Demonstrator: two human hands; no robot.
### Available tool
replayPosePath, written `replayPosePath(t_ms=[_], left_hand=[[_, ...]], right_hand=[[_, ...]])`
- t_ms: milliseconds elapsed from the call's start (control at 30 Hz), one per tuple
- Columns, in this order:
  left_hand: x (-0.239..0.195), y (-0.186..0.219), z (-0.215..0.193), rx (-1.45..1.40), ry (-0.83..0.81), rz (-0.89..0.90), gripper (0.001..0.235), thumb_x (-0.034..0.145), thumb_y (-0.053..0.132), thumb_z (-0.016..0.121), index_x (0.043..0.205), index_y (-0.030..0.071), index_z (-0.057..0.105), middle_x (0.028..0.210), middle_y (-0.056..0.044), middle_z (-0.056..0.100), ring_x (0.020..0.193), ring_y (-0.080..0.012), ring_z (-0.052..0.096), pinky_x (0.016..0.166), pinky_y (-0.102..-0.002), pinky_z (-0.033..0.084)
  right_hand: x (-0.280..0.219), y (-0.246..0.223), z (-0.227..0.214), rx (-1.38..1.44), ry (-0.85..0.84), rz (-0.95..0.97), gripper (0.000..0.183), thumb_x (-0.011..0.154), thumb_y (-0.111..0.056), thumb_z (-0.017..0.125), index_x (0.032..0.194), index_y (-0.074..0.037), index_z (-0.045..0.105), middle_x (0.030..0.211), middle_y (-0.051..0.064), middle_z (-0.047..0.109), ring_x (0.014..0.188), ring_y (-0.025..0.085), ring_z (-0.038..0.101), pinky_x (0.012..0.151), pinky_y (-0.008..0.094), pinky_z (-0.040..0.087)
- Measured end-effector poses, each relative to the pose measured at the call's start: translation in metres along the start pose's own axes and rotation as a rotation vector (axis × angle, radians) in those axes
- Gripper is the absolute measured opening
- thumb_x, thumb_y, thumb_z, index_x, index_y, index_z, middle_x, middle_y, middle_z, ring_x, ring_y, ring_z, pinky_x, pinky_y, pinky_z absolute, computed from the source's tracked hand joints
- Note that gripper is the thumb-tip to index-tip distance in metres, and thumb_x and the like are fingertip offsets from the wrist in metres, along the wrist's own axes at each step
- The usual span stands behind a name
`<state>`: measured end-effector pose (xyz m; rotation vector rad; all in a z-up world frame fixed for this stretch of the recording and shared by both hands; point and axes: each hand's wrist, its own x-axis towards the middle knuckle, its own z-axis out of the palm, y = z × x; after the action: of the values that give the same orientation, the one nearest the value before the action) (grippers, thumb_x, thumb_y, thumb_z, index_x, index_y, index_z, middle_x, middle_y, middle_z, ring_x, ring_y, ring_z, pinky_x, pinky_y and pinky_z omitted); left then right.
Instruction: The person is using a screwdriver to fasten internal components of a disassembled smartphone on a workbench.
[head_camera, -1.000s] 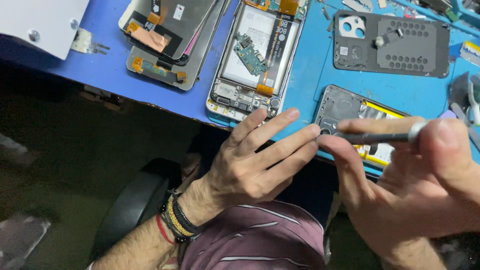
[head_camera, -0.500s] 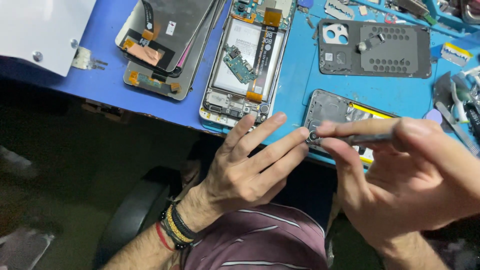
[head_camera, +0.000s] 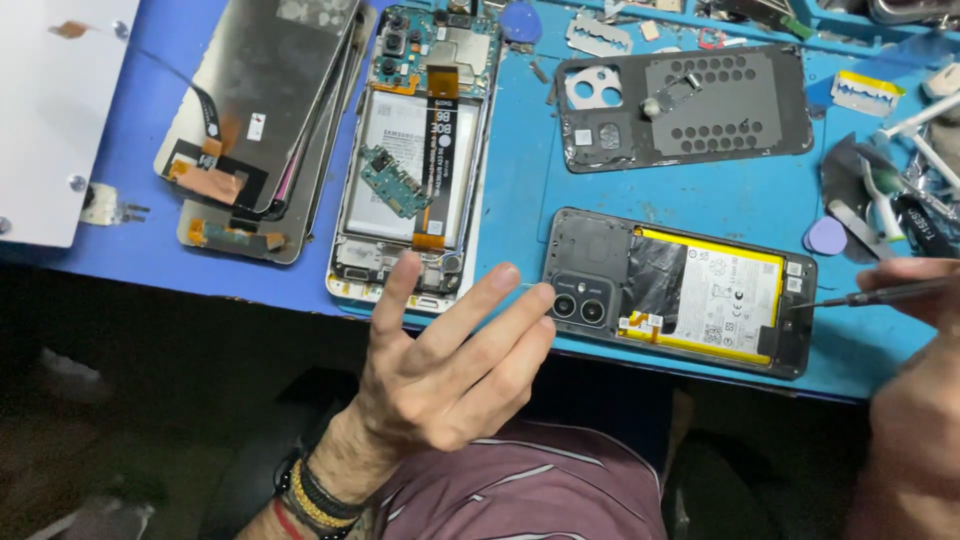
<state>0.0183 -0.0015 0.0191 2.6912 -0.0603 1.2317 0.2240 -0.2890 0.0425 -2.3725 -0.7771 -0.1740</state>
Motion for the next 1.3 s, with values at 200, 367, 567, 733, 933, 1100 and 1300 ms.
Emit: replayPosePath(t_ms=[200,367,567,733,933,1100,1300], left_hand=[[0.016,0.009,-0.001,-0.09,-0.112,-0.086,0.014,0.097,0.03,0.073,0.104,0.018,0.075,0.122,0.002,0.074,0.131,-0.0226,0.049,0.122,-0.063,0.013],[0.016,0.014,-0.001,-0.106,-0.122,-0.163,0.019,0.093,0.033,0.073,0.104,0.018,0.074,0.121,0.001,0.07,0.13,-0.0261,0.045,0.123,-0.061,0.013],[0.008,0.011,-0.006,-0.166,-0.102,-0.186,0.024,0.092,0.033,0.076,0.11,0.016,0.075,0.128,-0.004,0.062,0.133,-0.0299,0.041,0.124,-0.059,0.011],[-0.01,0.006,0.001,-0.145,-0.028,-0.165,0.024,0.095,0.021,0.081,0.116,0.015,0.072,0.131,-0.006,0.06,0.134,-0.029,0.044,0.126,-0.057,0.017],[-0.018,-0.006,-0.001,-0.086,0.041,-0.039,0.024,0.103,0.015,0.079,0.126,0.009,0.078,0.136,-0.005,0.071,0.136,-0.0236,0.057,0.131,-0.046,0.012],[-0.018,-0.011,-0.012,-0.181,0.045,-0.031,0.018,0.104,0.003,0.078,0.12,0.007,0.085,0.141,-0.004,0.069,0.141,-0.0217,0.055,0.132,-0.042,0.015],[-0.016,-0.014,-0.021,-0.297,0.014,-0.061,0.021,0.102,0.002,0.073,0.12,-0.001,0.082,0.139,-0.01,0.067,0.138,-0.0274,0.057,0.127,-0.044,0.023]], right_hand=[[0.001,-0.027,-0.002,0.195,0.011,-0.021,0.036,0.135,-0.019,0.022,0.148,0.012,0.034,0.123,0.034,0.057,0.112,0.045,0.065,0.109,0.059,0.06],[-0.005,-0.029,-0.006,0.058,-0.05,-0.043,0.03,0.133,-0.004,0.024,0.145,0.018,0.042,0.128,0.036,0.058,0.115,0.045,0.065,0.11,0.054,0.057],[-0.014,0.0,0.001,-0.029,-0.071,-0.122,0.049,0.14,-0.016,0.015,0.143,0.02,0.048,0.129,0.036,0.063,0.121,0.043,0.066,0.116,0.053,0.057],[-0.019,-0.053,0.016,0.113,-0.058,-0.22,0.015,0.134,0.004,0.022,0.131,0.014,0.034,0.13,0.032,0.056,0.11,0.041,0.063,0.114,0.051,0.058],[-0.005,-0.133,0.033,0.241,-0.106,-0.48,0.028,0.109,-0.006,0.049,0.116,0.02,0.039,0.098,0.031,0.064,0.103,0.047,0.077,0.101,0.056,0.069],[-0.001,-0.156,0.048,0.27,-0.119,-0.492,0.024,0.112,-0.001,0.05,0.117,0.021,0.041,0.103,0.034,0.067,0.106,0.046,0.077,0.104,0.054,0.068],[-0.004,-0.153,0.057,0.303,-0.125,-0.458,0.011,0.12,0.011,0.045,0.12,0.019,0.038,0.102,0.036,0.065,0.101,0.044,0.075,0.102,0.053,0.068]])
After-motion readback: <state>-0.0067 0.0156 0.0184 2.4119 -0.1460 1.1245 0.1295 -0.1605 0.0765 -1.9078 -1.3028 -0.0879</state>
